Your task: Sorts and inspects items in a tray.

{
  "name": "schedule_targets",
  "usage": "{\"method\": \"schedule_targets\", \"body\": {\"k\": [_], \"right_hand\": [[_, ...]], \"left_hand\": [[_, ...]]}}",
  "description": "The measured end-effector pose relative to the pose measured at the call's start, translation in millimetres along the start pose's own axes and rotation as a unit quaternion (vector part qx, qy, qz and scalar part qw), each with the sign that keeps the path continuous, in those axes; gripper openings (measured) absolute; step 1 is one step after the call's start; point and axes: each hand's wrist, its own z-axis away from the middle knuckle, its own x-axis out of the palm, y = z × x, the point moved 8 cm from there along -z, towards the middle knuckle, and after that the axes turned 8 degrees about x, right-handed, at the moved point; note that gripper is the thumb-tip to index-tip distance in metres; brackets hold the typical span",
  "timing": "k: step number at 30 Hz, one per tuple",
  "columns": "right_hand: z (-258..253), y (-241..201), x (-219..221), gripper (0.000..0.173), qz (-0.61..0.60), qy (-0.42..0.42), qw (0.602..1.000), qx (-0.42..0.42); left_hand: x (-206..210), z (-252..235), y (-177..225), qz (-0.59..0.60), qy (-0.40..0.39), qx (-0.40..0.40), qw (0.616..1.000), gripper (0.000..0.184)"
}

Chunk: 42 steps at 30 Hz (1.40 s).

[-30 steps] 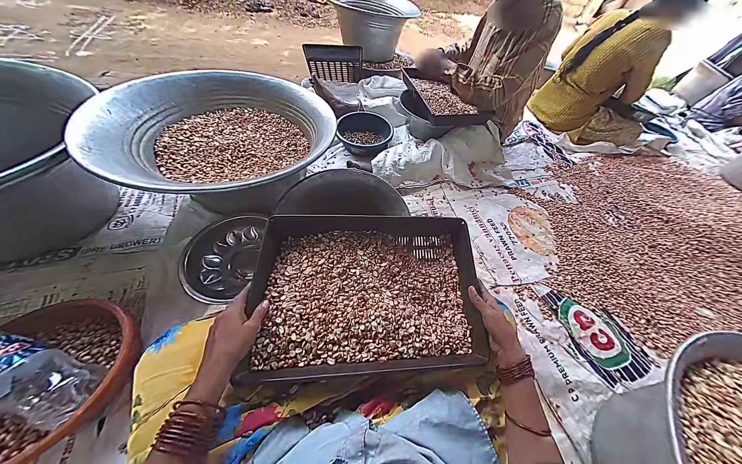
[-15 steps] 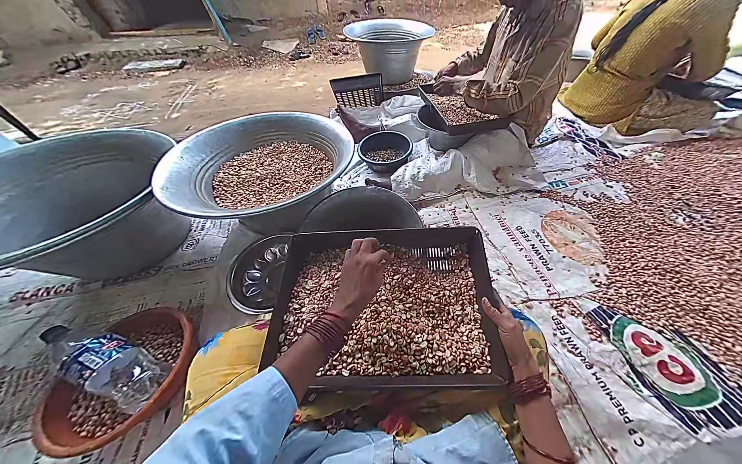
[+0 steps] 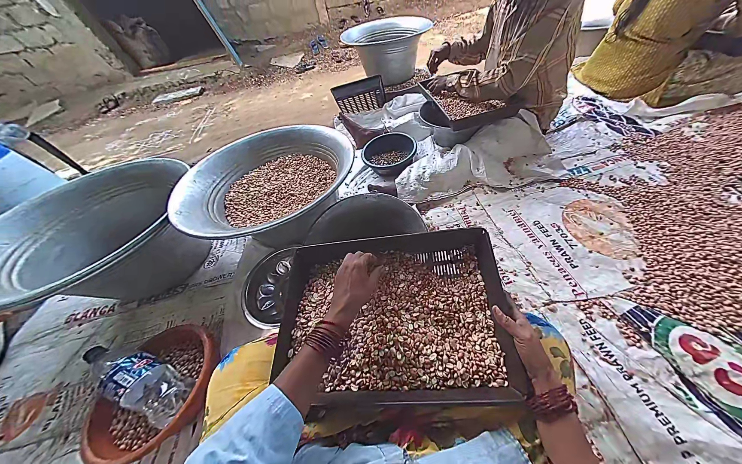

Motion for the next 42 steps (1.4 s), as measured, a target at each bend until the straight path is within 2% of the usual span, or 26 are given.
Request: {"method": "schedule_targets", "body": {"k": [4,9,15,17,19,21,22,23,27,32,35,38,40,42], "right_hand": [[-0.2,-0.1,-0.4,0.057,-0.014,-0.004,1.000,-0.001],[0.3,-0.2,-0.4,0.057,-0.006,-0.003,1.000,0.002],[1.0,0.0,0.7,0.057,-0.001,-0.001,1.000,0.003],[0.4,0.3,-0.6,0.057,-0.005,-0.003,1.000,0.002],[1.2,0.0,-1.0,0.056,-0.006,-0.001,1.000,0.001],[1.7,-0.9,-0.5,0.056,-0.006,0.002,1.000,0.004],[1.5,-1.0,-0.1,0.056,-0.004,0.003,1.000,0.005],[1.0,-0.6,-0.1,0.057,-0.003,0.004,1.000,0.005],[1.5,-0.4,0.6,0.056,-0.003,0.004,1.000,0.005],[2.1,-1.2,0.4,0.057,-0.009,-0.002,1.000,0.001],[3.2,-2.5,1.5,0.057,-0.012,-0.001,1.000,0.002],[2.6,-2.5,1.8,0.056,-0.014,-0.004,1.000,0.002],[2.5,-3.0,1.0,0.056,-0.009,-0.008,1.000,-0.002],[2.1,-2.7,1.2,0.056,-0.010,-0.009,1.000,-0.004]], "left_hand": [[-12.2,1.8,-13.5,0.039,-0.007,-0.042,0.998,0.025],[-12.4,2.4,-3.1,0.001,0.038,0.017,0.999,0.025],[8.4,-2.4,3.2,-0.048,-0.004,0.011,0.999,0.026],[1.7,-2.3,-2.2,0.009,0.022,0.000,1.000,0.025],[-5.7,-2.5,-13.3,0.114,0.052,-0.034,0.992,0.021],[-3.9,-5.7,-23.6,0.260,0.055,-0.069,0.962,0.017],[-1.3,-8.0,-25.5,0.296,0.054,-0.075,0.951,0.019],[0.5,-10.5,-24.6,0.285,0.040,-0.074,0.955,0.021],[-0.2,-14.0,-1.0,0.082,0.001,-0.025,0.996,0.024],[16.4,-14.1,9.0,-0.041,-0.059,-0.005,0.997,0.029],[22.1,-14.2,9.5,-0.068,-0.071,0.009,0.995,0.028],[16.3,-14.4,2.5,0.003,-0.032,0.018,0.999,0.026],[12.8,-13.9,-8.9,0.139,0.017,0.003,0.990,0.022],[18.1,-12.9,-11.7,0.238,0.006,-0.009,0.971,0.025]]}}
